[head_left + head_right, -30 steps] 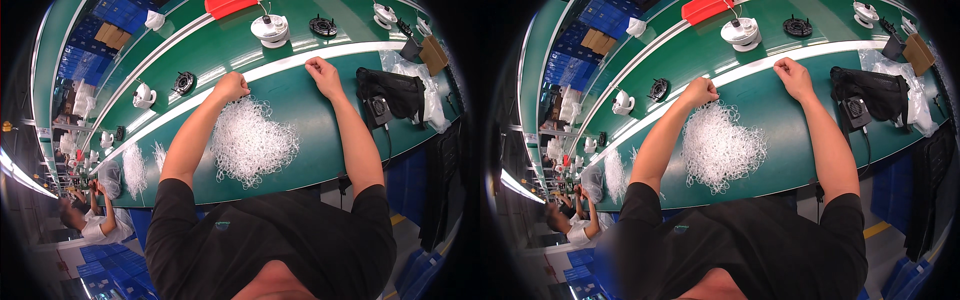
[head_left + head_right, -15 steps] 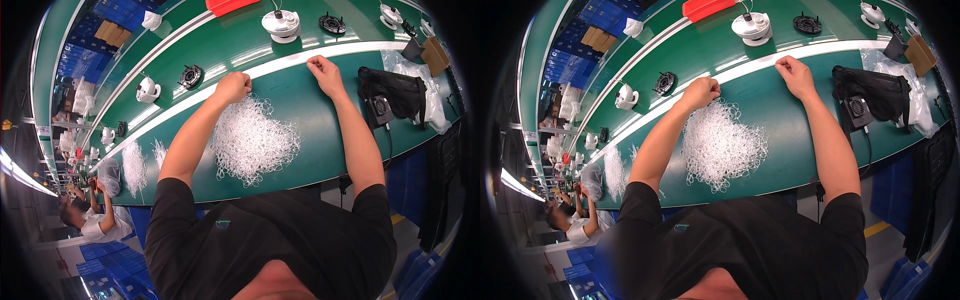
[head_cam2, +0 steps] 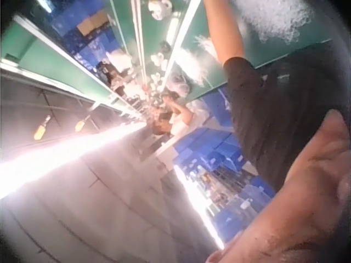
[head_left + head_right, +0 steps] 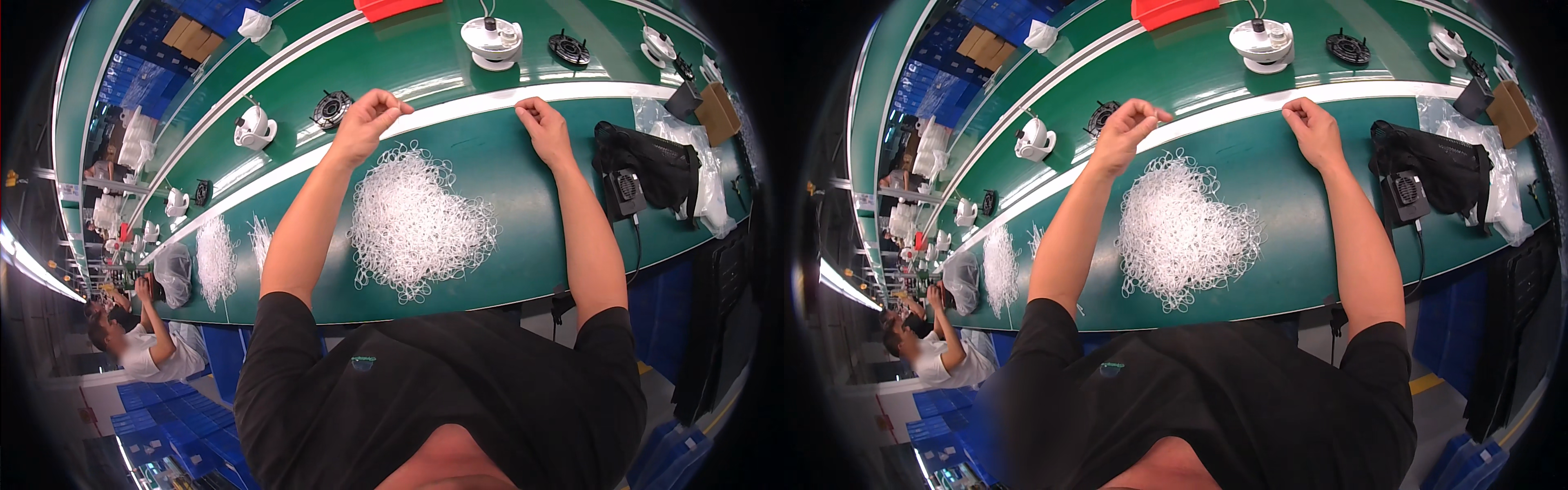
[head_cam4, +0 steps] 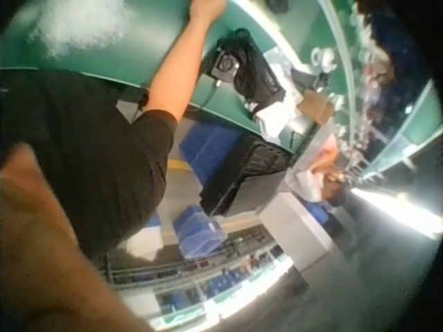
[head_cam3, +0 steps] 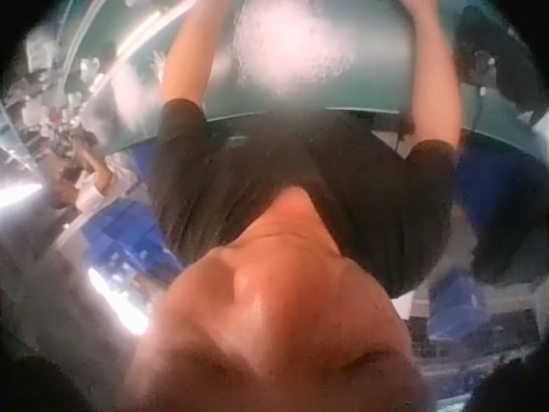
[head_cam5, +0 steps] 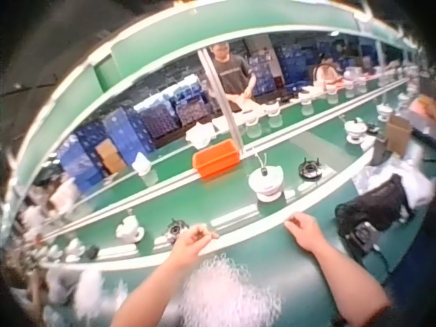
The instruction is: The person repeatedly picks up white zip ties from a pile on a green workbench and threads them through a white circular electronic device. They pull the ties through the device and place the finished units onto the assembly line. The task involves repetitive manual handling of small components in a factory setting.
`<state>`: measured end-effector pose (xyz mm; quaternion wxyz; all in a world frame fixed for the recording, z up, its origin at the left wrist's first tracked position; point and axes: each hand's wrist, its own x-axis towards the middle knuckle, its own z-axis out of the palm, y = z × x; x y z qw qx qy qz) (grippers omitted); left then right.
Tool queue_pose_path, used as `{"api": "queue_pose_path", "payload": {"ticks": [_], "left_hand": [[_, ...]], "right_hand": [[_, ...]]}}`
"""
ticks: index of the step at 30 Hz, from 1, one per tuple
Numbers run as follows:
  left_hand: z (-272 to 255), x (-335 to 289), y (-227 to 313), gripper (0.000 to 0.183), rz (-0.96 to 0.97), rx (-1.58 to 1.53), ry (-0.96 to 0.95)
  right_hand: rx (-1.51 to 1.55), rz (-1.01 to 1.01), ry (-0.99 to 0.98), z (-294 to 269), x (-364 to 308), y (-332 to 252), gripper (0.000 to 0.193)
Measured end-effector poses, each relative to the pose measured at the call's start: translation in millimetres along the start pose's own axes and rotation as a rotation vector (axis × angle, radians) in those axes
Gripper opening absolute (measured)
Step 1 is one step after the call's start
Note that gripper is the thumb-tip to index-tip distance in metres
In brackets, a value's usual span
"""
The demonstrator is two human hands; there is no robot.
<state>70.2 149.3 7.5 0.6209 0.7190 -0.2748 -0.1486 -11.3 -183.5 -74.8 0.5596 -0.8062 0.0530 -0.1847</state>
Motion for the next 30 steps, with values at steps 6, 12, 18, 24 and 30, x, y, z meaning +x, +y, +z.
{"api": "queue_pose_path", "payload": {"ticks": [6,12,18,24,30], "left_hand": [[-31,-29,2,0.011,-0.017,-0.406,0.214],[-119,-57,-9,0.013,0.074,-0.285,0.739],[-267,-86,-42,0.035,-0.151,-0.014,1.349],[-316,-81,-81,0.049,-0.405,-0.015,1.239],[-300,-56,-88,0.025,-0.352,-0.208,1.044]], "right_hand": [[0.011,-0.067,-0.002,1,4,14,0.018],[0.016,-0.036,0.000,2,2,12,0.017],[-0.024,-0.048,0.014,8,-1,5,0.018],[-0.039,-0.053,0.057,11,-1,5,0.017],[-0.094,-0.083,0.079,9,-3,1,0.018]]}}
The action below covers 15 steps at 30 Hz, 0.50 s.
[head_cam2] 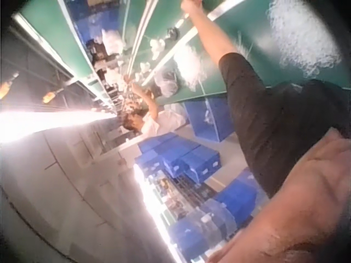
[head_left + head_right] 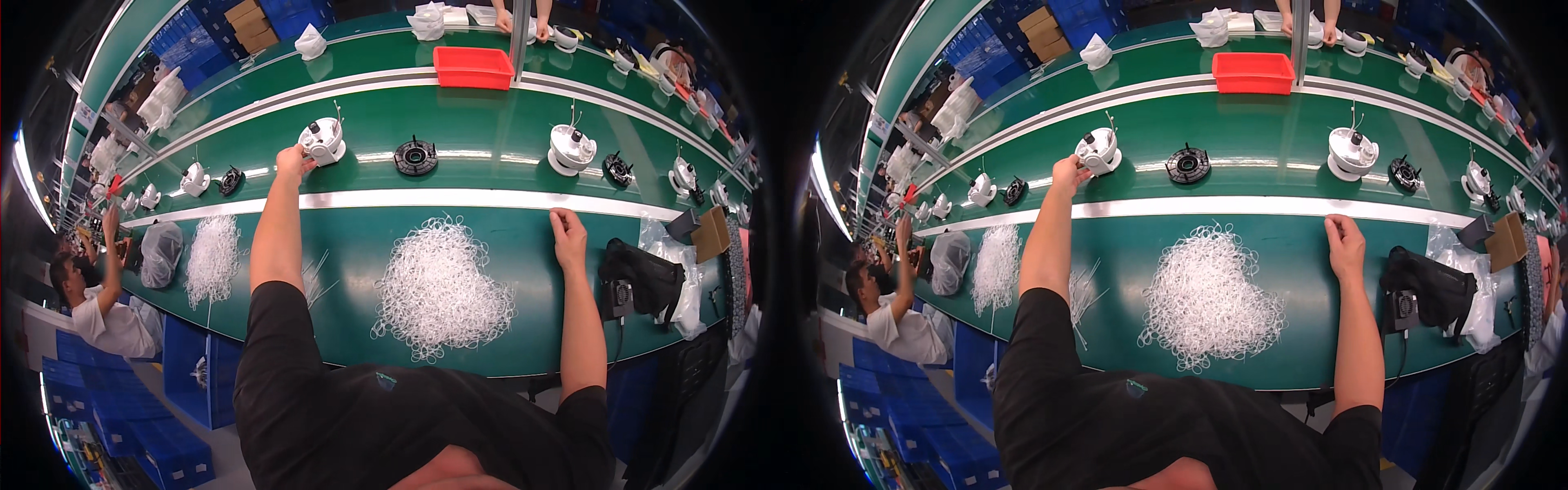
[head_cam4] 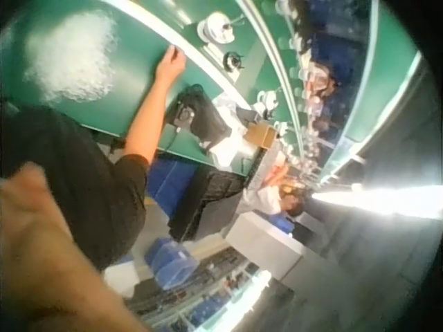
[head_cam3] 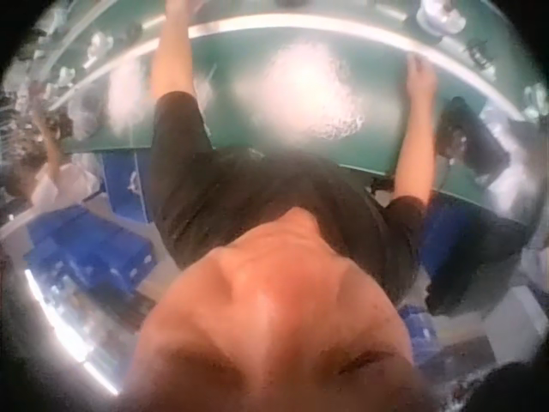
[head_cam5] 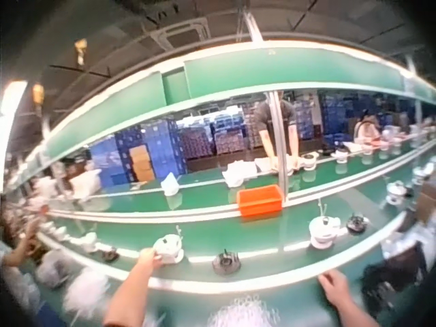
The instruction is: The person repeatedly picks up white zip ties from a pile on a green workbench and threads them through a white circular electronic device. They pull the ties through the device and place the finished units onto the assembly line. The task involves repetitive manual handling of small components in a factory setting.
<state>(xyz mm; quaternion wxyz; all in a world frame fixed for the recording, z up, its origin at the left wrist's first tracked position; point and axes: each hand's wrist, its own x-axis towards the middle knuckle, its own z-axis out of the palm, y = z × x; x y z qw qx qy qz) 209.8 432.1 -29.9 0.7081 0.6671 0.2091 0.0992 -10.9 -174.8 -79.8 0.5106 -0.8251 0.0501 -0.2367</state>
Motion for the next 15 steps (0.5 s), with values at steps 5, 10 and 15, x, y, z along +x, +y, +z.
{"api": "queue_pose_path", "payload": {"ticks": [5,10,15], "left_hand": [[8,-12,9,0.023,-0.023,0.085,-0.054],[19,-32,13,0.023,0.006,0.091,-0.014],[50,-78,34,0.025,0.103,0.009,-0.158]], "right_hand": [[-0.017,-0.038,-0.012,4,-1,1,0.017],[-0.007,0.008,-0.024,1,2,-3,0.018],[0.098,-0.066,-0.014,4,-1,-39,0.025]]}}
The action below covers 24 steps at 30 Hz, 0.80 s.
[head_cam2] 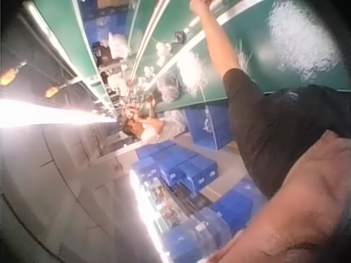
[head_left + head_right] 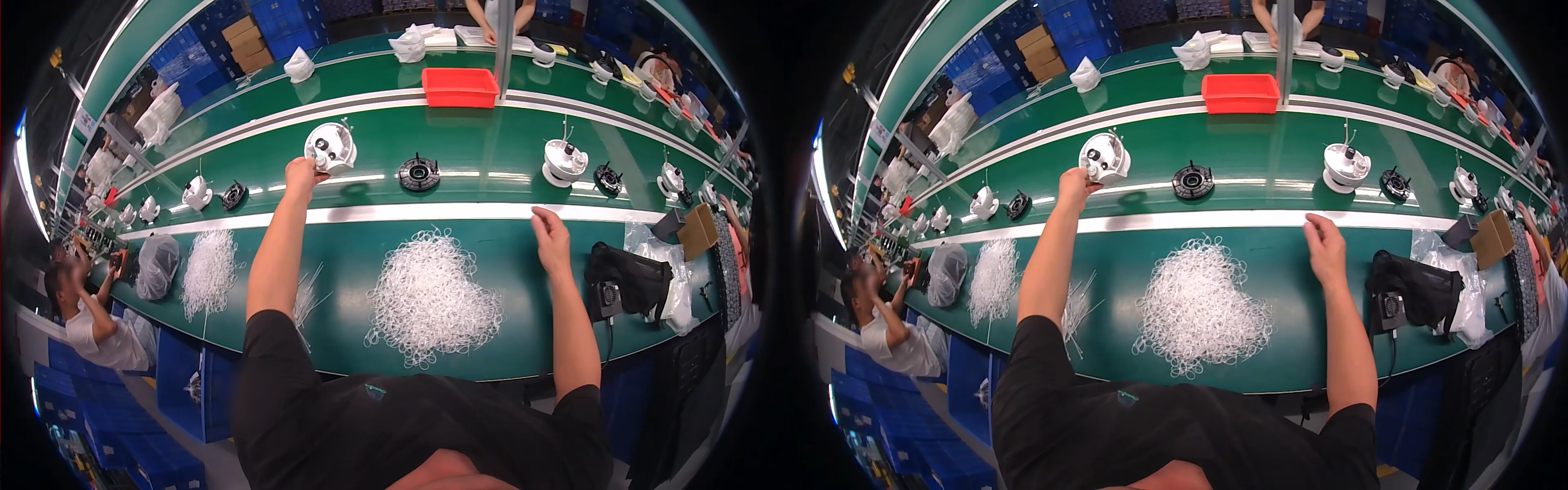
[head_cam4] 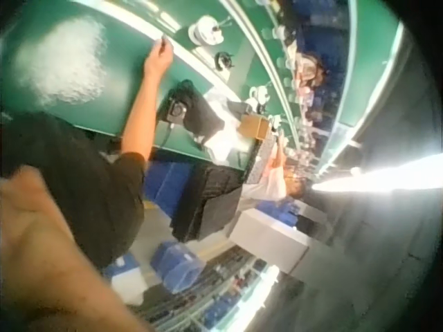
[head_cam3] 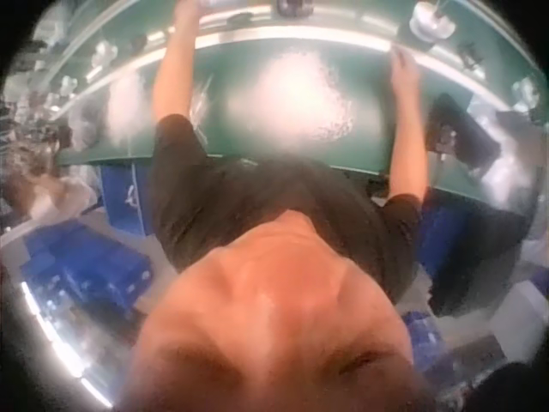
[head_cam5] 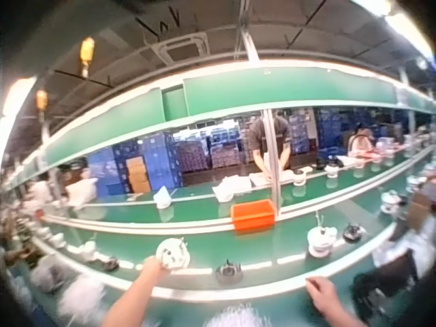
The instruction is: The person repeatedly picks up white zip ties from a pile on a green workbench and threads them through a white circular electronic device. They pull the ties through the device and place the finished units onto the assembly line. The task involves repetitive manual handling of small components in a factory setting.
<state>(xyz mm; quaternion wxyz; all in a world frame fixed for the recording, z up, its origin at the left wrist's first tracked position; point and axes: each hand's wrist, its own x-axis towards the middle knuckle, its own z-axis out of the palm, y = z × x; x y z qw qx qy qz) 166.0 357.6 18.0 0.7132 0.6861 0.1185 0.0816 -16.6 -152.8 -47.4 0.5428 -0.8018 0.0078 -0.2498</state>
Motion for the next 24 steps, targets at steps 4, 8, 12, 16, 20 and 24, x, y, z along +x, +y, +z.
{"api": "queue_pose_path", "payload": {"ticks": [4,8,12,16,20,24], "left_hand": [[72,-66,29,0.027,-0.016,-0.013,-0.214],[155,-125,17,0.027,-0.077,0.078,-0.479],[221,-189,5,0.026,-0.140,0.141,-0.738],[257,-217,-16,0.027,-0.242,0.200,-0.827],[274,-238,-22,0.024,-0.247,0.312,-0.892],[281,-247,-27,0.022,-0.270,0.375,-0.928]], "right_hand": [[-0.060,-0.198,-0.156,22,1,-75,0.035],[-0.086,-0.231,-0.086,35,3,-104,0.042],[-0.215,-0.183,0.129,14,2,-80,0.034],[-0.348,-0.142,0.179,-26,-8,-63,0.026],[-0.198,-0.043,0.137,-47,-11,-49,0.023],[0.231,0.148,0.110,-51,-10,-19,0.023]]}}
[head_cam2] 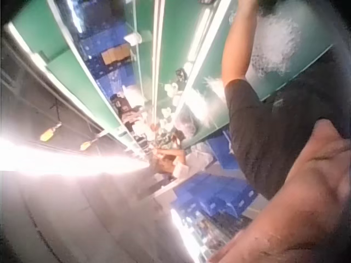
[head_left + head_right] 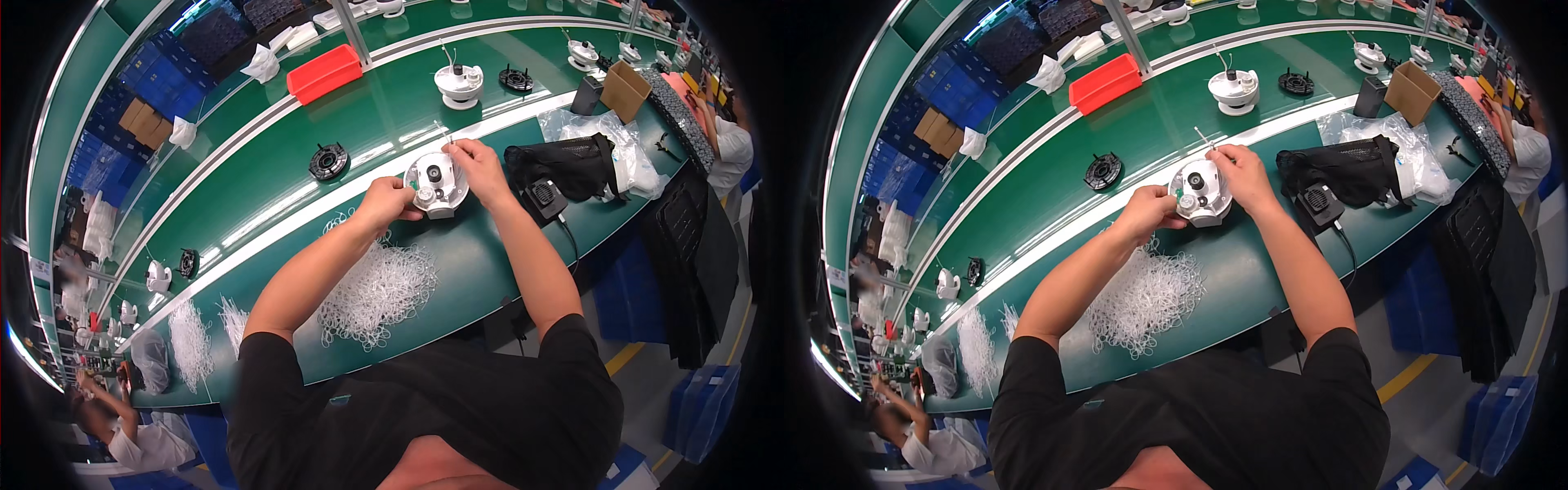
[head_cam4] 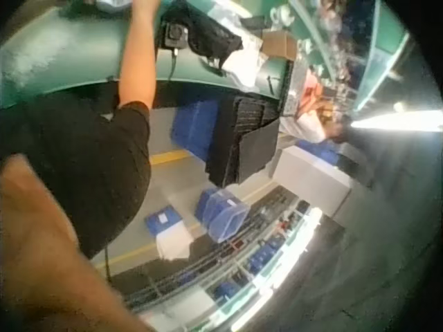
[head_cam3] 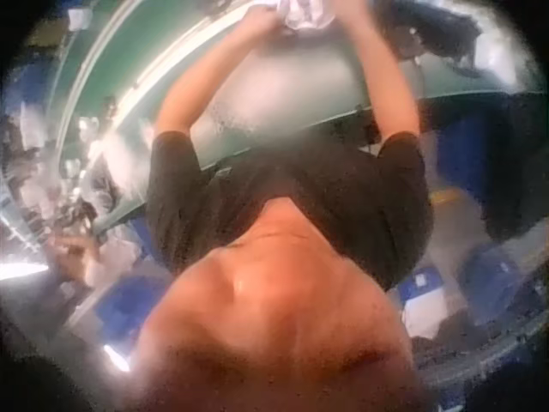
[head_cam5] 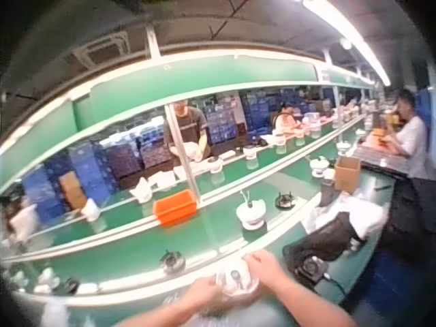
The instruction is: The person repeatedly picks up white zip ties from a pile on a green workbench and threads them through a white circular electronic device. They pull the ties through the device and place the finished units onto the assembly line. The task involves repetitive manual handling of small components in a factory setting.
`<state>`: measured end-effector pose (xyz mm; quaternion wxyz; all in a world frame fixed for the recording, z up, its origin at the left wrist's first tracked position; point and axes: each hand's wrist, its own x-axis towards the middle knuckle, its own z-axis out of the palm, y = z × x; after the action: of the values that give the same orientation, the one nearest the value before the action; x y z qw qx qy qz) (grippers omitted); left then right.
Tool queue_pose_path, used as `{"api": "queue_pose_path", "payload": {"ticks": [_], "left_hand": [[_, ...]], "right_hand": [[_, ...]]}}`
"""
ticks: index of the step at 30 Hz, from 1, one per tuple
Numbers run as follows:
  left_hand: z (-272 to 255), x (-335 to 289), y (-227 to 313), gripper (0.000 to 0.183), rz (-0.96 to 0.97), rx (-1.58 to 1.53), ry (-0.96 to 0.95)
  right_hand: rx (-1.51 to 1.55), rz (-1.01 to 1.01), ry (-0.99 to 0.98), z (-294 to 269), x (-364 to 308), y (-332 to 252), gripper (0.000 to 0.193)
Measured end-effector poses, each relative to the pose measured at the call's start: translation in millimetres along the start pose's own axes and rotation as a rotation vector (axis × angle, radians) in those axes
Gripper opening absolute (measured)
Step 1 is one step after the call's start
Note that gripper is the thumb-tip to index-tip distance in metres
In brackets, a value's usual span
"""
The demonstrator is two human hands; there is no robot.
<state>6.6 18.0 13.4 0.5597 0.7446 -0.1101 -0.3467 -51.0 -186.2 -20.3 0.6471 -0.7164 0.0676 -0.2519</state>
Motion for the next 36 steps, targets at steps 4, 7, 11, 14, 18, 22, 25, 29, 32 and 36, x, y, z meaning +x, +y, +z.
{"api": "queue_pose_path", "payload": {"ticks": [4,7,11,14,18,22,25,29,32,36], "left_hand": [[-10,2,-5,0.028,-0.019,0.003,0.001],[-11,1,1,0.038,-0.048,-0.049,0.026],[-20,22,-2,0.044,0.006,0.003,0.080],[-21,32,-10,0.038,0.046,0.010,0.053],[-23,35,-11,0.031,0.056,0.156,-0.002],[-23,20,-4,0.031,0.027,0.122,-0.013],[-31,17,-3,0.026,0.058,0.089,0.034],[-44,28,0,0.020,0.237,0.003,0.105],[-40,29,15,0.026,0.338,-0.129,0.097],[-26,30,30,0.031,0.421,-0.264,0.090]], "right_hand": [[0.216,0.157,-0.118,-4,4,-6,0.023],[-0.024,-0.054,-0.144,-8,5,-4,0.025],[-0.078,-0.114,-0.171,-7,9,-3,0.026],[0.035,-0.041,-0.152,-3,11,-3,0.026],[0.167,0.094,-0.121,-6,17,3,0.028],[0.068,0.127,-0.131,-6,22,4,0.029],[-0.099,-0.019,-0.159,-4,24,10,0.028],[-0.222,-0.022,-0.274,-2,23,-6,0.028],[-0.283,-0.014,-0.281,4,24,-14,0.028],[-0.253,-0.007,-0.259,7,25,-13,0.026]]}}
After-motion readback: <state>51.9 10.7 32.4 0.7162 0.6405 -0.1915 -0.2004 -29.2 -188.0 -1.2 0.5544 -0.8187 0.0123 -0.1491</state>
